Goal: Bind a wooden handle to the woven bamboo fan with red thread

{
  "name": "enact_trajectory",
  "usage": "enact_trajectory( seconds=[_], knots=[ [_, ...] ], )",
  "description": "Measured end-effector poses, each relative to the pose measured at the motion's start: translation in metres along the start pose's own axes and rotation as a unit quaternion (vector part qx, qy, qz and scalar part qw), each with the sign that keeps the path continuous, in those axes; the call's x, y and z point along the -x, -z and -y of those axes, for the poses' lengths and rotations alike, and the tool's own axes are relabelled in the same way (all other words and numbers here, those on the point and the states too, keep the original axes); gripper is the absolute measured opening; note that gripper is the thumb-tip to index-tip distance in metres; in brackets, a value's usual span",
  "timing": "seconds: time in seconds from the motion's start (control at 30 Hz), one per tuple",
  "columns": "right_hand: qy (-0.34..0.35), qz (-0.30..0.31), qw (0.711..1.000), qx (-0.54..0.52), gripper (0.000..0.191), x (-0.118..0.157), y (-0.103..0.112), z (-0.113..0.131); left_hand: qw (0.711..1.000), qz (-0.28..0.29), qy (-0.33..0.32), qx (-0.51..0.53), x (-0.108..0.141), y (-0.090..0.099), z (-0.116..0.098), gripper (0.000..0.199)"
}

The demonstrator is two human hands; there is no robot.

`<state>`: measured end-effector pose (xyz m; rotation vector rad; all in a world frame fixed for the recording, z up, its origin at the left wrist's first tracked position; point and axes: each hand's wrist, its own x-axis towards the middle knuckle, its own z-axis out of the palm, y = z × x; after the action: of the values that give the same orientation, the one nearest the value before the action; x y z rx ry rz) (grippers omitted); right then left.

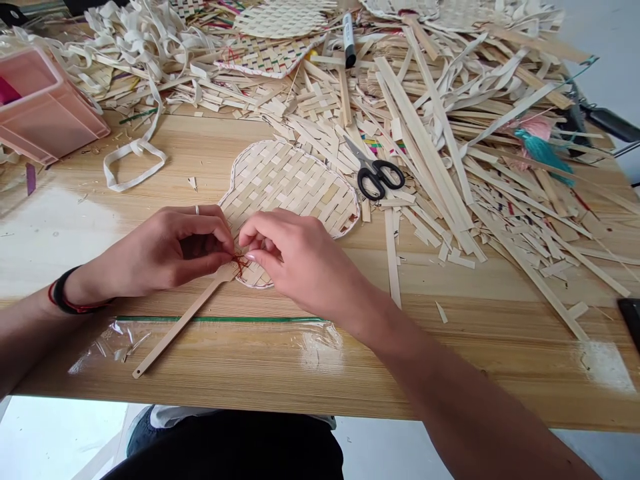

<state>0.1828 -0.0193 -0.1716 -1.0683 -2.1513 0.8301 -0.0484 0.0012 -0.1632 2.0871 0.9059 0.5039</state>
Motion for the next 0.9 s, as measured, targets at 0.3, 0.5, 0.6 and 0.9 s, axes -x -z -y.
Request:
enact_trajectory(
  seconds=[0.3, 0.5, 0.6, 0.9],
  knots=[
    [-0.008, 0.001, 1.000, -0.012, 0.023, 0.0016, -0.0035, 0.0000, 1.000, 0.011, 0.002, -0.002, -0.0003, 0.0009, 0.0008, 0.010],
    [0.005, -0.007, 1.000, 0.005, 0.024, 0.0013, -0.0030, 0.0008, 1.000, 0.010, 0.009, 0.003, -0.0010, 0.0010, 0.0003, 0.011],
    [0.017, -0.015, 1.000, 0.019, 0.024, 0.0014, -0.0034, 0.0005, 1.000, 0.010, 0.011, 0.005, -0.0012, 0.0008, 0.0002, 0.011],
    [0.061, -0.025, 0.998, 0.021, 0.024, 0.0017, -0.0065, -0.0012, 1.000, 0.008, 0.006, -0.001, -0.0017, 0.0019, 0.0002, 0.012]
  ],
)
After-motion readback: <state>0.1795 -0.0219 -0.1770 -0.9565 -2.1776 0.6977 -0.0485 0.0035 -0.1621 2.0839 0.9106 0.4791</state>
